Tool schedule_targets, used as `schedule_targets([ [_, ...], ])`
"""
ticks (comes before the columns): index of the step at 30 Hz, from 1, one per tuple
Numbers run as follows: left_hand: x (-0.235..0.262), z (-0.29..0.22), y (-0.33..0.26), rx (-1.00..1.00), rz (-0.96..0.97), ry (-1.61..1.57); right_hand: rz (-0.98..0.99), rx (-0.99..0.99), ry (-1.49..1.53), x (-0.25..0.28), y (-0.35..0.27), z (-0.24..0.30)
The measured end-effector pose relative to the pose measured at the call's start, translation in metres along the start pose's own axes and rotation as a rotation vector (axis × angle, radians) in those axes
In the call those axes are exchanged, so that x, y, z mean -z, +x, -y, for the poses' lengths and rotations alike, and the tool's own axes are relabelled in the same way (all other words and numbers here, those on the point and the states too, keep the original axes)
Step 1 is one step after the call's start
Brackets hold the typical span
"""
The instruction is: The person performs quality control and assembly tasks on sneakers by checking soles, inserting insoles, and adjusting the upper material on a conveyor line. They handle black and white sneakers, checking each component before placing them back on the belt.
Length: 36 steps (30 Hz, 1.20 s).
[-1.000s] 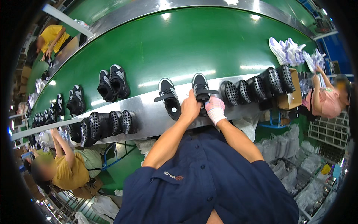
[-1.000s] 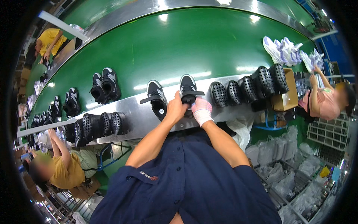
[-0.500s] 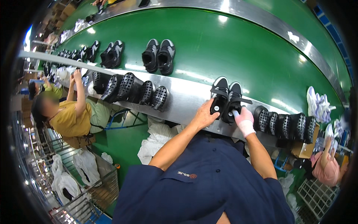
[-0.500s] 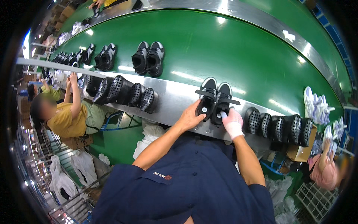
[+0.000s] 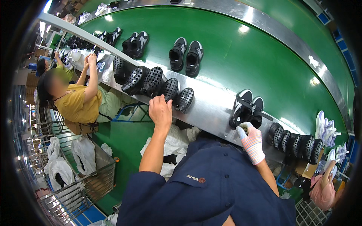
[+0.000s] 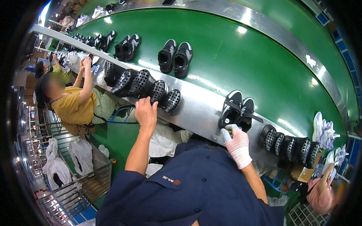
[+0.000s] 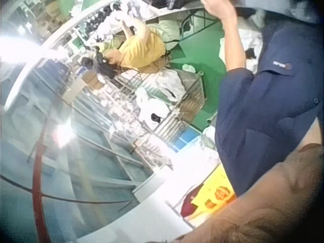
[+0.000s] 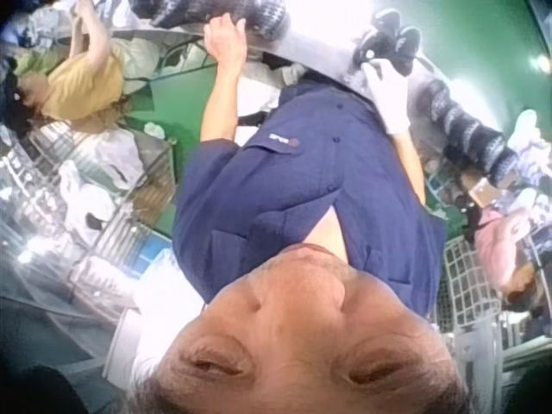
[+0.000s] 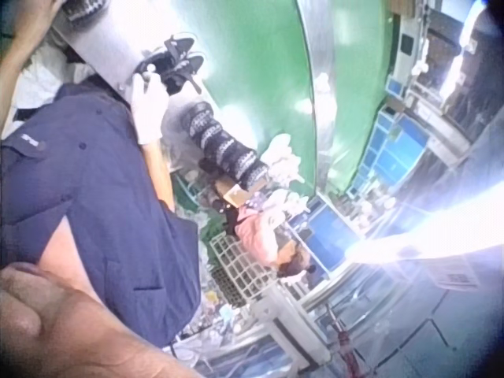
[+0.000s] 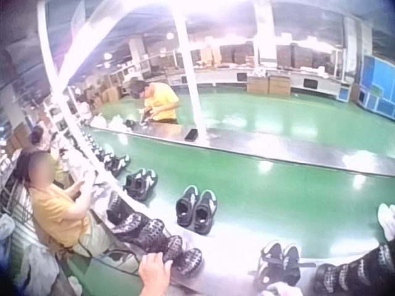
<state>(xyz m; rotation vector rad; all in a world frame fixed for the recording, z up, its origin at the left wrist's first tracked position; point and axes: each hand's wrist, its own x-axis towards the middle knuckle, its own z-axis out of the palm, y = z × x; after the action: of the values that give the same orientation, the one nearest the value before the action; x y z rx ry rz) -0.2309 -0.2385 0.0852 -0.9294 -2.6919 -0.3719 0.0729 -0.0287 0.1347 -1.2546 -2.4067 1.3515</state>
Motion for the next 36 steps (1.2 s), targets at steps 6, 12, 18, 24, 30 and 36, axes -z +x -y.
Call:
schedule_targets([
  [6,0.086,-0.114,-0.006,-0.348,-0.011,-0.413,0.047,-0.116,0.648,-0.045,0.024,0.015],
  [12,0.058,-0.149,-0.006,-0.326,0.299,-0.956,0.267,-0.476,1.344,-0.013,0.009,0.049],
  [18,-0.006,-0.191,0.002,-0.031,0.955,-1.426,0.04,-0.168,0.485,-0.005,-0.015,0.022],
  [24,-0.038,-0.223,-0.03,0.27,0.933,-1.507,0.017,-0.198,-0.29,0.025,-0.043,0.044],
  [30,-0.048,-0.232,-0.051,0.056,0.879,-1.126,-0.025,-0.291,-0.245,0.019,-0.056,0.008],
  [36,-0.075,-0.254,-0.023,-0.716,0.453,-0.714,-0.031,-0.387,-0.396,0.029,-0.034,-0.017],
])
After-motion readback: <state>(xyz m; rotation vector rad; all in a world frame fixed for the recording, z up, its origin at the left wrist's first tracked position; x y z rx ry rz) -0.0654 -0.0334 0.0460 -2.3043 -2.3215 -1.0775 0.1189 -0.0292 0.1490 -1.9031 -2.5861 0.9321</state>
